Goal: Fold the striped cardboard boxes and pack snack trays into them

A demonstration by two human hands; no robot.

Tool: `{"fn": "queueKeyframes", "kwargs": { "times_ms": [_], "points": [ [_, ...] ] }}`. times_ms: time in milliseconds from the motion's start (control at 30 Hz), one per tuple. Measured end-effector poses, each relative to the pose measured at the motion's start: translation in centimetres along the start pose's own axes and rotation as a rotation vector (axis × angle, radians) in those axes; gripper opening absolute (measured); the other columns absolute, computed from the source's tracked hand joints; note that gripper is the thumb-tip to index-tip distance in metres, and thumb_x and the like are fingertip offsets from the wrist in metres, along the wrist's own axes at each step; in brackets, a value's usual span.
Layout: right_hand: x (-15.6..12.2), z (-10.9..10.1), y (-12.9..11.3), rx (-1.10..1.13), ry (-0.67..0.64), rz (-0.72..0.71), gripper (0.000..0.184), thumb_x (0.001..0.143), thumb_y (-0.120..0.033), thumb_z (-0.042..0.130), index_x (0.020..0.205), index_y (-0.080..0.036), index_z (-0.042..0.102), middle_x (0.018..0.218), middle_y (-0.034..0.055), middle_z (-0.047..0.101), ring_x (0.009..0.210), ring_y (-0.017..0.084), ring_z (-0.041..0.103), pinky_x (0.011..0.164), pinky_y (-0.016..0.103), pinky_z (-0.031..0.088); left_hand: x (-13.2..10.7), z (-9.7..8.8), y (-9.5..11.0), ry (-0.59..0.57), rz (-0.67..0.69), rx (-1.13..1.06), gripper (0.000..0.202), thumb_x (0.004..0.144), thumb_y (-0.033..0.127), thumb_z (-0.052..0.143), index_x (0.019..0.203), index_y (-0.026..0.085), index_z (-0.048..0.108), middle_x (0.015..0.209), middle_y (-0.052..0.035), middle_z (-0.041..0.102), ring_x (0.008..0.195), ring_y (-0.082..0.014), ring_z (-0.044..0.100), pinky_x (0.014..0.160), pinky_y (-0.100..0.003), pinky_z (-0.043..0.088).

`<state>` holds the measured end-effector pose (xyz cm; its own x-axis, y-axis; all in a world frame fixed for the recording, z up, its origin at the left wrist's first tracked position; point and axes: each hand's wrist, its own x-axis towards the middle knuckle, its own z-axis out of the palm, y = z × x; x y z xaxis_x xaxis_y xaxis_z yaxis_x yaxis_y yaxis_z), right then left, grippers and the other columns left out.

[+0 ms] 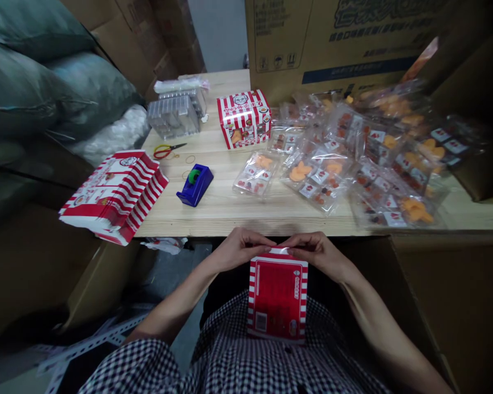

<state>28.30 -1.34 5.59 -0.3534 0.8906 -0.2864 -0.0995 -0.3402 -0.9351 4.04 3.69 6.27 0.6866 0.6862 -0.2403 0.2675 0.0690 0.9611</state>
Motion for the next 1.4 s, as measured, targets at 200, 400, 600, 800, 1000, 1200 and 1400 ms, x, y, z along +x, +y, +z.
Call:
{"fn": "queueKeyframes", "kwargs": {
  "times_ms": [200, 400, 600, 800, 1000, 1200, 1400],
  "points": [
    [-0.3, 0.4, 0.8, -0.036, 0.102, -0.036, 0.018, 0.079, -0.038, 0.080, 0.091, -0.025, 0.081, 0.097, 0.0051, 0.080, 0.086, 0.021, 0.074, 0.082, 0.036, 0.058, -0.6, 0.3, 0.5, 0.001, 0.044, 0.041, 0.029, 0.095, 0.030, 0.058, 0.118, 0.022, 0.074, 0.104, -0.0078, 0.079, 0.087, -0.0182, 0.071, 0.078, -0.027, 0.053],
    [-0.9, -0.9, 0.2, -0.034, -0.045, 0.038, 0.024, 0.083, -0.038, 0.076, 0.103, -0.024, 0.079, 0.107, 0.0058, 0.079, 0.094, 0.022, 0.075, 0.089, 0.037, 0.057, -1.9, 0.4, 2.1, -0.046, 0.097, 0.087, 0.034, 0.096, 0.027, 0.056, 0.128, 0.027, 0.068, 0.119, -0.0053, 0.075, 0.100, -0.0202, 0.071, 0.088, -0.030, 0.053],
    [-0.1, -2.7, -0.9, -0.066, -0.244, 0.070, 0.031, 0.085, -0.038, 0.073, 0.113, -0.024, 0.076, 0.116, 0.0059, 0.077, 0.104, 0.021, 0.073, 0.099, 0.041, 0.054, -1.8, 0.4, 1.6, -0.018, 0.086, 0.022, 0.032, 0.094, 0.027, 0.060, 0.124, 0.028, 0.070, 0.121, -0.0046, 0.074, 0.107, -0.0218, 0.071, 0.098, -0.034, 0.052],
    [1.1, -2.5, -0.2, -0.077, -0.160, 0.022, 0.025, 0.080, -0.039, 0.079, 0.097, -0.022, 0.080, 0.101, 0.0056, 0.080, 0.087, 0.019, 0.076, 0.086, 0.037, 0.059, -1.5, -0.1, 0.3, -0.028, 0.045, 0.031, 0.033, 0.095, 0.028, 0.058, 0.127, 0.027, 0.068, 0.119, -0.0053, 0.075, 0.104, -0.0195, 0.070, 0.091, -0.030, 0.054],
    [1.6, -2.5, -0.2, -0.129, -0.190, 0.013, 0.021, 0.081, -0.037, 0.077, 0.094, -0.022, 0.081, 0.092, 0.0033, 0.081, 0.078, 0.016, 0.074, 0.078, 0.031, 0.058, -1.1, -0.6, -0.4, -0.073, -0.019, -0.009, 0.036, 0.096, 0.032, 0.058, 0.130, 0.025, 0.066, 0.121, -0.0073, 0.074, 0.104, -0.0201, 0.071, 0.093, -0.031, 0.054],
    [-0.8, -0.8, 1.1, -0.153, 0.062, -0.028, 0.028, 0.093, -0.042, 0.065, 0.111, -0.025, 0.077, 0.105, 0.0047, 0.079, 0.095, 0.022, 0.074, 0.088, 0.038, 0.057, -0.9, -0.3, -1.5, -0.021, 0.002, 0.001, 0.032, 0.096, 0.033, 0.059, 0.124, 0.026, 0.070, 0.121, -0.0064, 0.074, 0.108, -0.0213, 0.070, 0.095, -0.032, 0.052],
    [-4.3, 0.4, 2.1, -0.083, 0.094, -0.044, 0.044, 0.091, -0.035, 0.069, 0.135, -0.031, 0.062, 0.136, 0.0039, 0.066, 0.120, 0.024, 0.066, 0.104, 0.042, 0.053, -1.2, 0.7, -1.6, -0.027, -0.003, -0.097, 0.032, 0.096, 0.033, 0.059, 0.125, 0.025, 0.070, 0.125, -0.0085, 0.072, 0.112, -0.0223, 0.068, 0.099, -0.036, 0.050]
  ]
}}
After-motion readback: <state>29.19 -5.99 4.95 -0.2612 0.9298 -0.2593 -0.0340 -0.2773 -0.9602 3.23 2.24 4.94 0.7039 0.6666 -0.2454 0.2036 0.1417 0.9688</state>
